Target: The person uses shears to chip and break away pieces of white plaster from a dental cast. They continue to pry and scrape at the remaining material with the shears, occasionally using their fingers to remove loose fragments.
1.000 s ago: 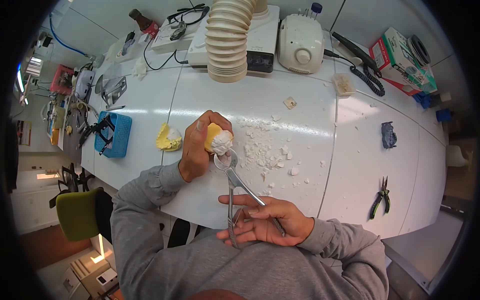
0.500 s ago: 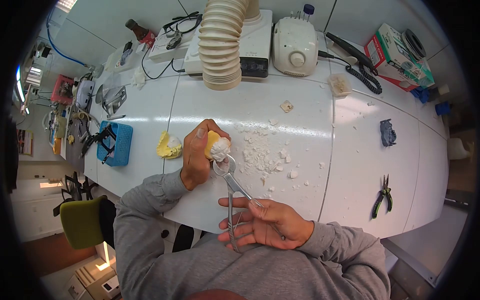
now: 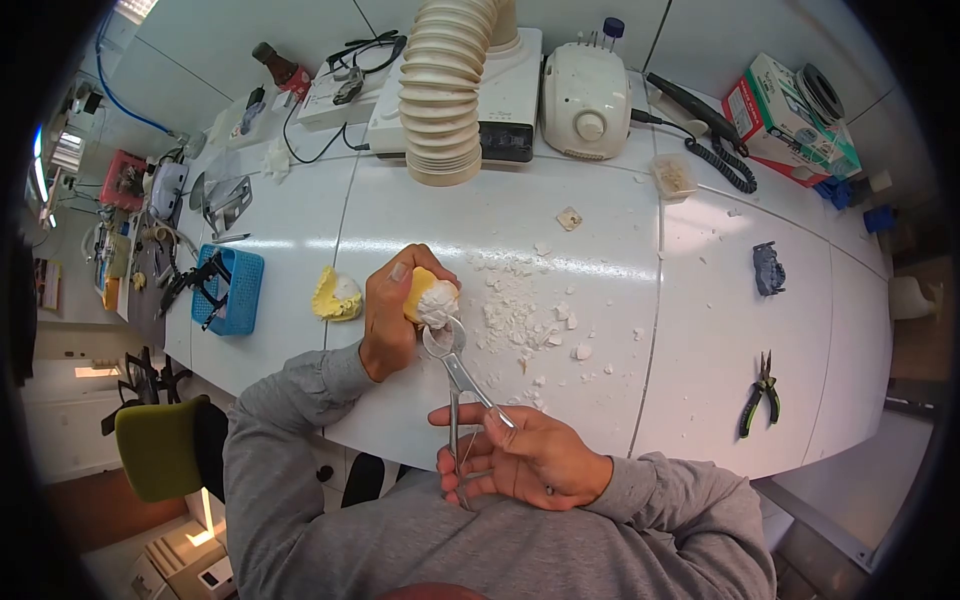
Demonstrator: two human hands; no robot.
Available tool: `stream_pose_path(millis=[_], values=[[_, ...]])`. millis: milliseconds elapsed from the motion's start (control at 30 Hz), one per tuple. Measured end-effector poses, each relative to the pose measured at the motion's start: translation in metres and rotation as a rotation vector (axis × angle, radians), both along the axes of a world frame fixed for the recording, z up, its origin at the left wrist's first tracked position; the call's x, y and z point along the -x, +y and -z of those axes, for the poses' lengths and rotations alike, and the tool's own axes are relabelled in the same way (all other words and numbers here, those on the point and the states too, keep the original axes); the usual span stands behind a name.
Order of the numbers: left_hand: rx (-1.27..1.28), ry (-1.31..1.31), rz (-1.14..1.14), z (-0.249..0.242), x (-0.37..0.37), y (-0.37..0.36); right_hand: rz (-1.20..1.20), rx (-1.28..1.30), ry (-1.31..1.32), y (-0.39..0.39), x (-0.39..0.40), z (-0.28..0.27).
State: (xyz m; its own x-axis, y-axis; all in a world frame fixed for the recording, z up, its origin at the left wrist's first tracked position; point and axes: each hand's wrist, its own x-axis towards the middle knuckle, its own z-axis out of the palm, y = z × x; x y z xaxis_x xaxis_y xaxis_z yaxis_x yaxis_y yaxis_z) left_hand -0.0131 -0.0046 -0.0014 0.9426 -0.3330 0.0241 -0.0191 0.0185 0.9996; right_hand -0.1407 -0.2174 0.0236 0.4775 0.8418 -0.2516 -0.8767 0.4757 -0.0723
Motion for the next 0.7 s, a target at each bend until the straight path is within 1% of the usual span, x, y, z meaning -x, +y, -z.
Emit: stream_pose_path(millis=[367, 700], values=[[-0.015, 0.013, 0.05, 0.0007, -0.0009, 0.0022, 0.023, 0.063, 0.008, 0.0038, 0.0056, -0.0022], [-0.012, -0.004, 0.025, -0.0001, -0.002, 0.0015, 0.031, 0.097, -0.007, 0.006, 0.0055, -0.0016]])
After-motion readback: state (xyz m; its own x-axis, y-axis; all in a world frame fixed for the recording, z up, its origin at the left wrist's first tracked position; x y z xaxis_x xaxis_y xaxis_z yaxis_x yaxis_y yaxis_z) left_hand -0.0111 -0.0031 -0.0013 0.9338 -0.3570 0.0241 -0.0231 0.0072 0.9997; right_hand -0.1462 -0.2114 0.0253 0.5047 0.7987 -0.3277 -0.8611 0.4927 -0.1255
